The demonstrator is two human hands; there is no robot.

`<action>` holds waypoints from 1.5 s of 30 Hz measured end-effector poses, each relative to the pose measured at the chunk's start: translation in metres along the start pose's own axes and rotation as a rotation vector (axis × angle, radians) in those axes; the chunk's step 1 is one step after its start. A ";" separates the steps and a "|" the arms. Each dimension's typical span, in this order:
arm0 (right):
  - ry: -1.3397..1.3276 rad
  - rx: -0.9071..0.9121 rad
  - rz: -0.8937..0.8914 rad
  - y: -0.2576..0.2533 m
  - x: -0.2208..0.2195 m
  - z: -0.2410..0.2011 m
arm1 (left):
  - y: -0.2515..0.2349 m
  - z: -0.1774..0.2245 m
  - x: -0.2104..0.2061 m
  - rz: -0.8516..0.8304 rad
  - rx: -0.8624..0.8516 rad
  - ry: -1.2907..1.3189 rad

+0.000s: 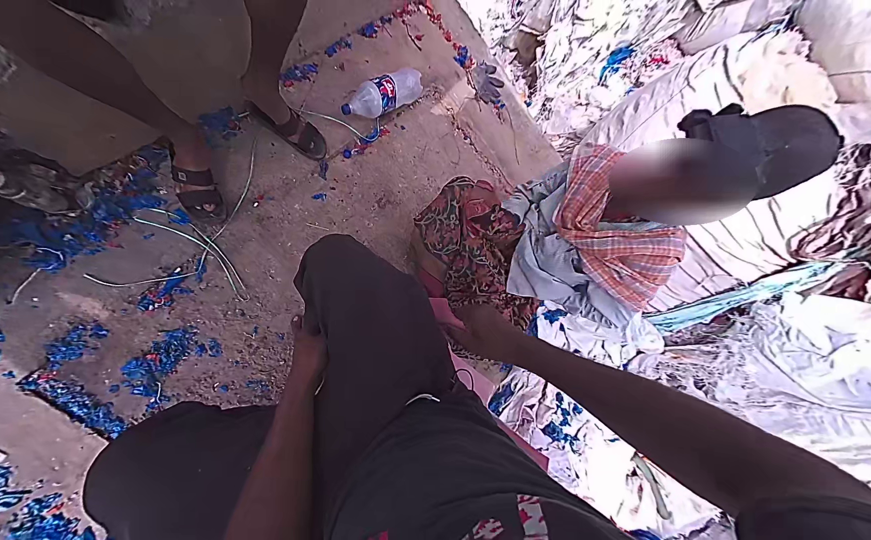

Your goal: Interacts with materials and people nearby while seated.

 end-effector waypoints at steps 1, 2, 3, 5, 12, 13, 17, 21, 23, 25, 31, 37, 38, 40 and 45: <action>-0.003 0.009 -0.002 -0.004 0.003 -0.003 | -0.004 0.001 0.004 0.022 -0.008 0.000; -0.023 -0.006 -0.017 -0.001 0.002 -0.005 | -0.003 -0.003 0.007 0.025 0.002 0.005; -0.051 -0.044 -0.025 0.008 0.001 -0.004 | 0.004 -0.008 0.007 0.016 0.018 0.016; -0.120 -0.125 0.005 0.011 0.002 -0.002 | 0.004 -0.005 0.006 0.002 0.029 0.026; -0.331 -0.283 0.028 0.025 0.001 0.010 | 0.007 0.003 0.005 -0.013 0.046 0.012; -0.316 -0.271 0.040 0.026 0.002 0.012 | 0.006 0.004 0.004 -0.011 0.040 0.023; -0.331 -0.247 0.036 0.031 0.007 0.019 | 0.006 0.002 0.004 -0.002 0.032 0.039; -0.434 -0.272 0.027 0.034 0.012 0.021 | 0.008 0.002 0.007 0.000 0.022 0.017; -0.450 -0.256 0.062 0.036 0.016 0.021 | 0.009 0.003 0.008 0.007 0.027 0.010; -0.403 -0.230 0.141 0.037 0.022 0.020 | 0.008 0.000 0.009 0.008 0.026 0.008; -0.245 -0.133 0.463 0.037 0.044 -0.005 | 0.002 -0.003 0.005 0.009 -0.012 -0.001; -0.094 0.252 0.830 0.032 0.046 -0.050 | -0.002 -0.009 0.004 0.021 -0.043 -0.009; -0.133 0.296 0.869 0.031 0.047 -0.059 | -0.004 -0.012 0.003 0.032 -0.064 -0.018; -0.215 0.376 0.919 0.028 0.050 -0.079 | -0.006 -0.014 0.003 0.037 -0.070 -0.052; -0.340 0.537 0.976 0.026 0.062 -0.118 | -0.009 -0.017 0.004 0.043 -0.068 -0.112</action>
Point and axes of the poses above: each hand's wrist, its own y-axis away from the middle knuckle, its own x-axis out of the back of the hand, z = x × y, the point moved 1 cm from there along -y, towards the middle knuckle, and after that the axes turned 13 degrees about z, right-handed, at the moved point
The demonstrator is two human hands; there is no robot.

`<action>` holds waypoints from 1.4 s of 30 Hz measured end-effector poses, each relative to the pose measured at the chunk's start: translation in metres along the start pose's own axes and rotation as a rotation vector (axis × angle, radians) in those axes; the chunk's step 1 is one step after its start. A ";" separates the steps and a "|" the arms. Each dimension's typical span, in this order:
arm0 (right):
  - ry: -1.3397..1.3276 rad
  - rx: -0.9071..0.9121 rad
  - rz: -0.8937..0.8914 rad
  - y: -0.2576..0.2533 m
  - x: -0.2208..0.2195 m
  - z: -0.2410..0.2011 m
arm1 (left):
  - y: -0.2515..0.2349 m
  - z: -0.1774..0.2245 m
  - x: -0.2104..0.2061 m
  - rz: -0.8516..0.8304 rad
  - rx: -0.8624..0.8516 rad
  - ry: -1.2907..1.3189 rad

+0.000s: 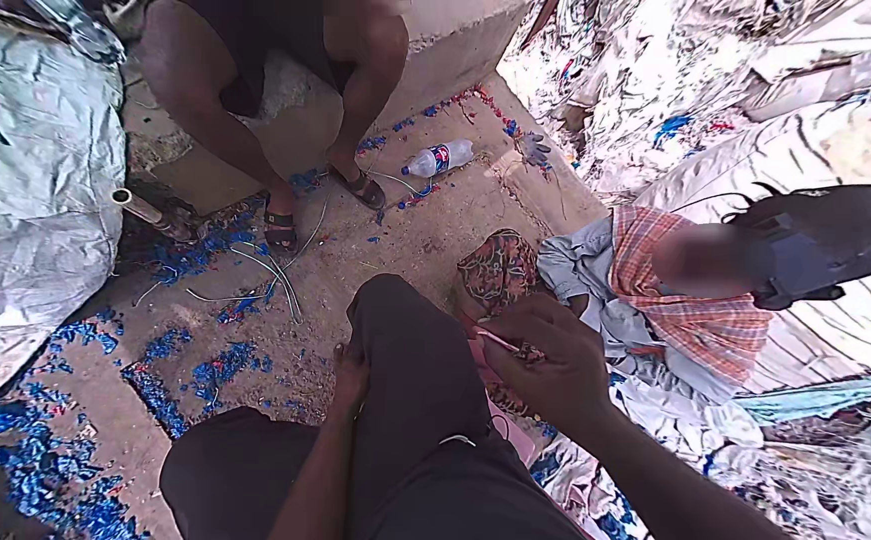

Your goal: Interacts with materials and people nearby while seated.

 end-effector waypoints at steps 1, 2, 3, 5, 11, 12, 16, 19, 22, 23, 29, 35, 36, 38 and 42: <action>-0.018 0.019 0.011 -0.003 -0.003 -0.005 | -0.001 -0.001 0.000 -0.003 0.000 0.003; -0.037 0.039 0.021 -0.006 -0.005 -0.010 | -0.001 -0.002 0.000 -0.006 0.001 0.005; -0.055 0.055 0.034 -0.009 -0.008 -0.013 | -0.001 -0.002 -0.001 -0.003 0.000 0.002; -0.087 0.082 0.054 -0.013 -0.013 -0.020 | -0.002 -0.002 -0.001 -0.010 -0.001 -0.024; -0.164 0.085 0.052 -0.021 -0.027 -0.031 | -0.001 -0.001 0.002 -0.014 -0.002 -0.019; -0.182 0.078 0.049 -0.022 -0.028 -0.032 | 0.000 0.000 0.002 -0.015 0.001 -0.019; -0.235 0.079 0.050 -0.025 -0.034 -0.039 | -0.003 -0.003 0.000 -0.014 -0.001 -0.048; -0.260 0.081 0.050 -0.025 -0.035 -0.041 | -0.003 -0.003 0.000 -0.015 0.010 -0.050; -0.258 0.077 0.055 -0.025 -0.036 -0.040 | -0.001 0.000 0.001 -0.019 0.019 -0.032; -0.261 0.076 0.057 -0.025 -0.036 -0.040 | 0.000 0.002 0.002 -0.020 0.023 -0.032; -0.271 0.055 0.049 -0.024 -0.035 -0.038 | 0.005 0.009 0.004 -0.021 0.035 -0.063; -0.263 0.043 0.045 -0.023 -0.033 -0.036 | 0.009 0.014 0.005 -0.011 0.055 0.017; -0.260 0.041 0.043 -0.023 -0.033 -0.036 | 0.008 0.012 0.004 -0.010 0.048 0.021; -0.268 0.038 0.047 -0.022 -0.033 -0.035 | 0.006 0.008 0.002 -0.015 0.034 0.009; -0.284 0.027 0.049 -0.021 -0.034 -0.034 | 0.007 0.011 0.004 -0.027 0.048 -0.002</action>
Point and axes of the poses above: each hand's wrist, its own y-axis away from the middle knuckle, its own x-axis out of the back of the hand, z = x × y, the point moved 1 cm from there along -y, towards the middle knuckle, and after that the axes turned 13 degrees about z, right-handed, at the moved point
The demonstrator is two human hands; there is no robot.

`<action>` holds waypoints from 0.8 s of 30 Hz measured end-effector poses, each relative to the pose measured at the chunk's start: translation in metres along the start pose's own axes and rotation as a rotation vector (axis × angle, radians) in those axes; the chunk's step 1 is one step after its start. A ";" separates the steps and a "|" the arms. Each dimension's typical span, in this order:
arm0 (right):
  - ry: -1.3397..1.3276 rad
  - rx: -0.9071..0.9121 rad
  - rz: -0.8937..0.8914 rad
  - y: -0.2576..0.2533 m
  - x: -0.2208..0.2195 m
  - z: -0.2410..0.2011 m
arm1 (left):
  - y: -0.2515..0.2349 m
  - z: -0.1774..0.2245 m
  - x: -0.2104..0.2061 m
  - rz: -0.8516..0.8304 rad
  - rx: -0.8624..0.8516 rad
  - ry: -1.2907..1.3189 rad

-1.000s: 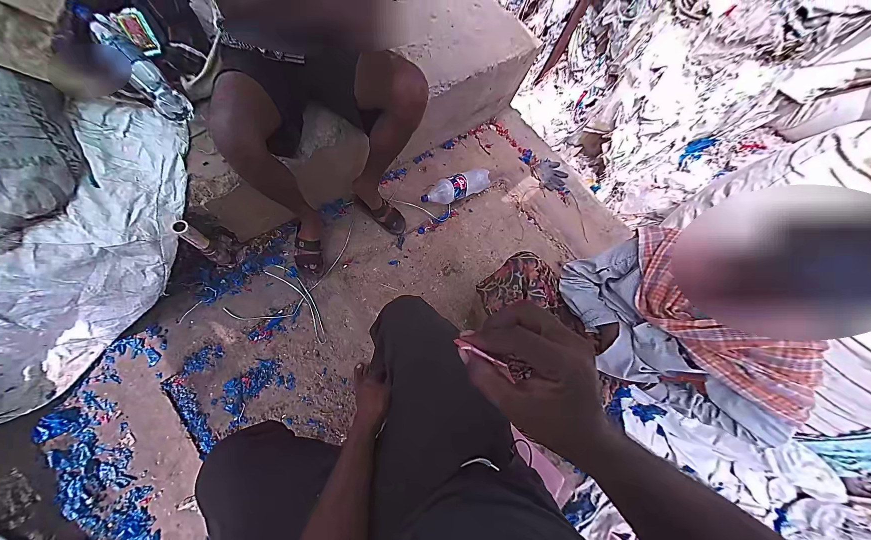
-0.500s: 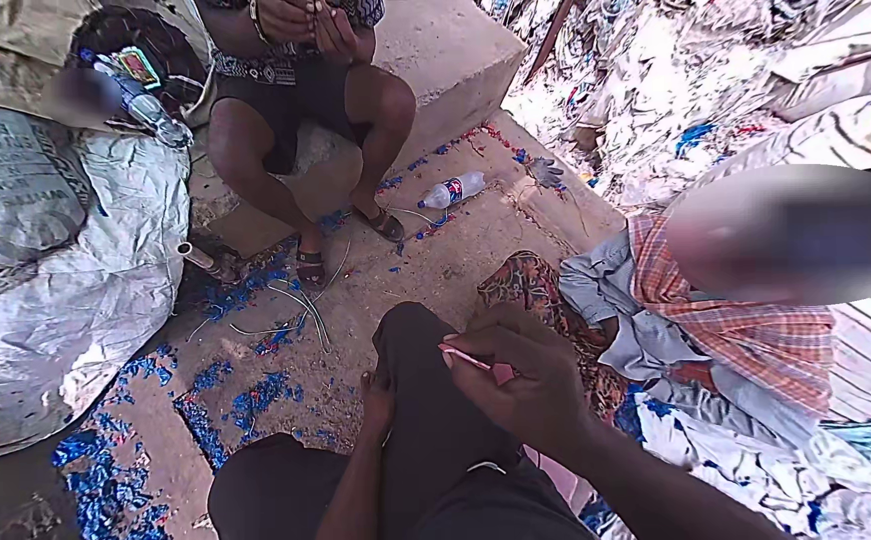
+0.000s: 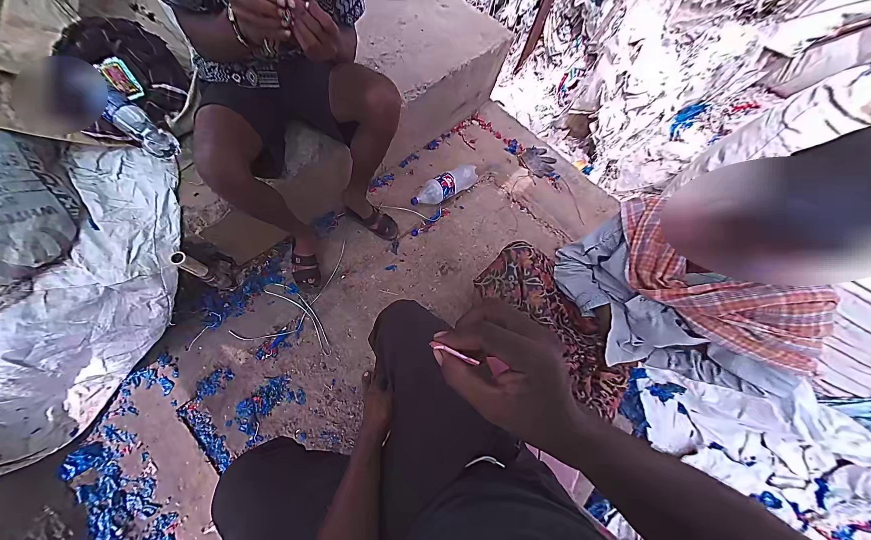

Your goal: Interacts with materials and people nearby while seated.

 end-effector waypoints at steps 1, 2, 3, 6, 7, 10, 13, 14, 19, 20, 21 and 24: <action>0.001 0.001 -0.001 0.000 0.000 0.000 | 0.000 0.001 0.000 -0.004 0.002 0.005; 0.004 0.003 -0.001 0.000 0.000 0.000 | 0.001 0.001 0.001 -0.005 0.002 0.009; 0.005 0.004 0.000 0.001 0.000 0.000 | 0.002 0.003 0.001 -0.001 0.002 0.016; -0.005 0.004 -0.002 0.001 0.000 0.001 | 0.008 0.010 0.004 0.018 0.020 0.039; -0.006 0.003 -0.003 0.001 0.000 0.001 | 0.008 0.010 0.004 0.016 0.025 0.042; -0.007 -0.003 -0.007 0.001 -0.001 0.000 | 0.003 0.002 0.001 0.009 0.013 0.033; -0.014 -0.026 -0.022 0.001 -0.001 0.000 | 0.001 -0.002 0.000 0.017 -0.003 0.052; -0.022 -0.040 -0.029 0.001 -0.002 0.000 | 0.000 -0.003 -0.001 0.018 -0.011 0.047; -0.058 -0.076 -0.071 0.002 -0.005 0.004 | -0.001 -0.004 0.000 0.019 -0.011 0.043; -0.063 -0.086 -0.083 0.003 -0.006 0.005 | -0.001 -0.004 0.000 0.017 -0.007 0.042; -0.064 -0.097 -0.097 0.003 -0.007 0.006 | -0.001 -0.005 -0.001 0.014 -0.006 0.041; -0.060 -0.117 -0.121 0.004 -0.009 0.011 | -0.003 -0.007 -0.002 0.014 -0.017 0.036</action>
Point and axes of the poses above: each hand's wrist, its own y-axis away from the middle knuckle, its own x-axis out of the back of the hand, z = x × y, the point moved 1 cm from there along -y, towards the middle knuckle, and after that the axes turned 13 degrees about z, right-handed, at the moved point
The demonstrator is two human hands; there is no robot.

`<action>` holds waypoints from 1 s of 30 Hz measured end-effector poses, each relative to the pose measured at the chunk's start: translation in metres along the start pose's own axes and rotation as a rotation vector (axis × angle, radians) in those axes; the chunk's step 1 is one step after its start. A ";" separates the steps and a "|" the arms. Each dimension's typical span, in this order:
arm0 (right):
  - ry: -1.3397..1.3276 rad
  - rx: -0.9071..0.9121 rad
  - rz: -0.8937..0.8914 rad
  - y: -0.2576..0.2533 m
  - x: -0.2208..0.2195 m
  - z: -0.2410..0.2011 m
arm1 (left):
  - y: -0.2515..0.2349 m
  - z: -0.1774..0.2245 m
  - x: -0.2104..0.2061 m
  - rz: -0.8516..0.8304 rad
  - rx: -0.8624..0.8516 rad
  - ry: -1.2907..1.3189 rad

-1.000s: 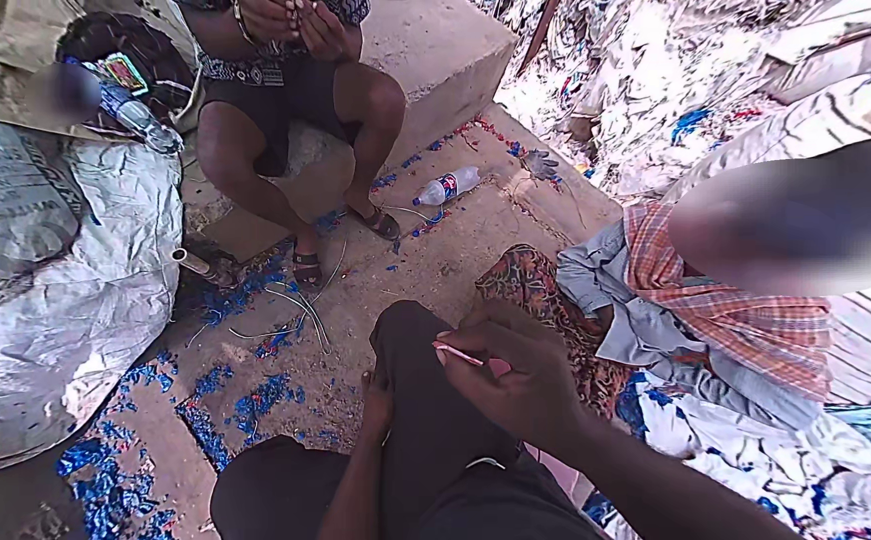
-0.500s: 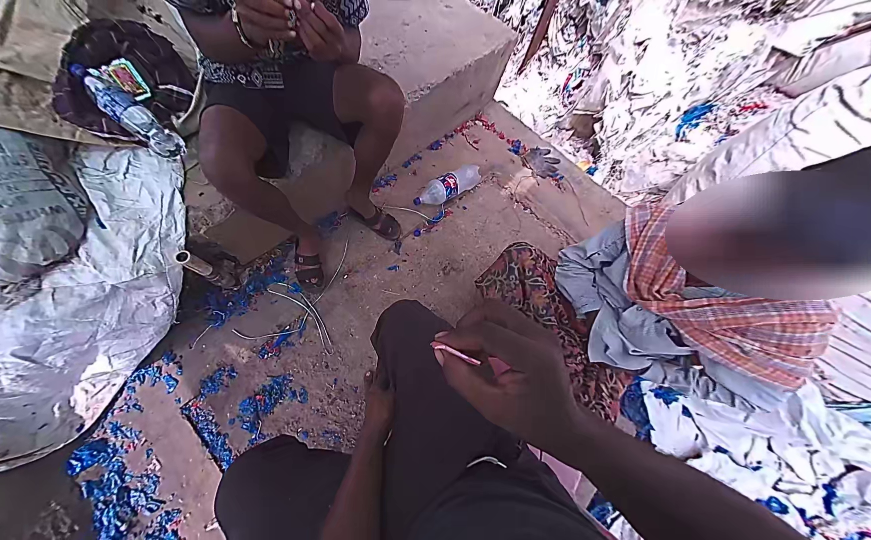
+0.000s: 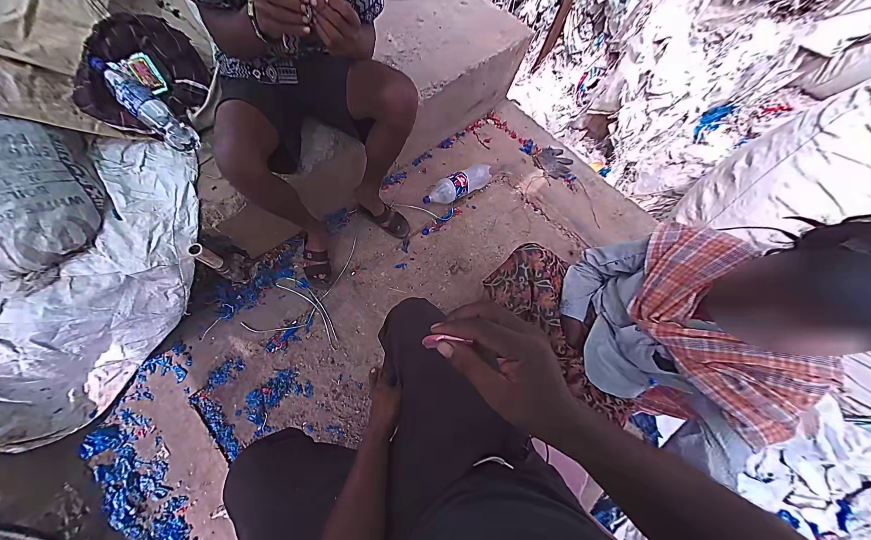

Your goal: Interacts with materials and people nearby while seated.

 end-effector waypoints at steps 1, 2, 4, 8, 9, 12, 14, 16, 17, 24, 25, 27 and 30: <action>0.001 -0.005 -0.002 0.000 0.000 0.002 | 0.000 0.000 0.000 -0.002 -0.002 -0.002; 0.002 -0.009 -0.001 0.001 -0.001 0.004 | 0.000 0.001 0.000 -0.005 0.000 -0.002; 0.013 -0.015 0.010 0.002 -0.001 0.007 | 0.001 0.002 0.000 -0.003 0.011 -0.004; 0.009 -0.071 0.038 0.006 -0.002 0.012 | 0.001 0.002 0.000 -0.002 0.001 -0.020; 0.001 -0.085 0.042 0.006 -0.002 0.012 | 0.000 0.003 0.000 -0.002 0.003 -0.021; 0.002 -0.094 0.064 0.006 -0.001 0.014 | 0.002 0.005 0.001 -0.007 0.021 -0.016; 0.013 -0.086 0.075 0.007 -0.001 0.016 | 0.002 0.005 0.001 -0.007 0.025 0.003; 0.036 -0.061 0.088 0.007 0.000 0.019 | 0.003 0.004 0.000 -0.012 0.023 0.039; 0.045 -0.045 0.095 0.008 -0.001 0.021 | 0.004 0.004 0.001 -0.006 0.013 0.063; 0.019 -0.107 0.096 0.015 0.001 0.027 | 0.023 0.021 0.004 -0.017 0.019 0.122; 0.019 -0.129 0.085 0.017 0.003 0.029 | 0.027 0.024 0.005 -0.016 0.022 0.119; 0.019 -0.175 0.075 0.022 0.007 0.033 | 0.032 0.031 0.006 -0.006 0.046 0.077; 0.015 -0.212 0.094 0.031 0.014 0.042 | 0.044 0.041 0.009 0.000 0.053 0.008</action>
Point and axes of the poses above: each hand's wrist, its own y-axis away from the middle knuckle, its own x-axis out of the back of the hand, z = x × y, the point moved 1 cm from there along -y, towards the middle knuckle, and after that the axes turned 13 degrees about z, right-handed, at the moved point
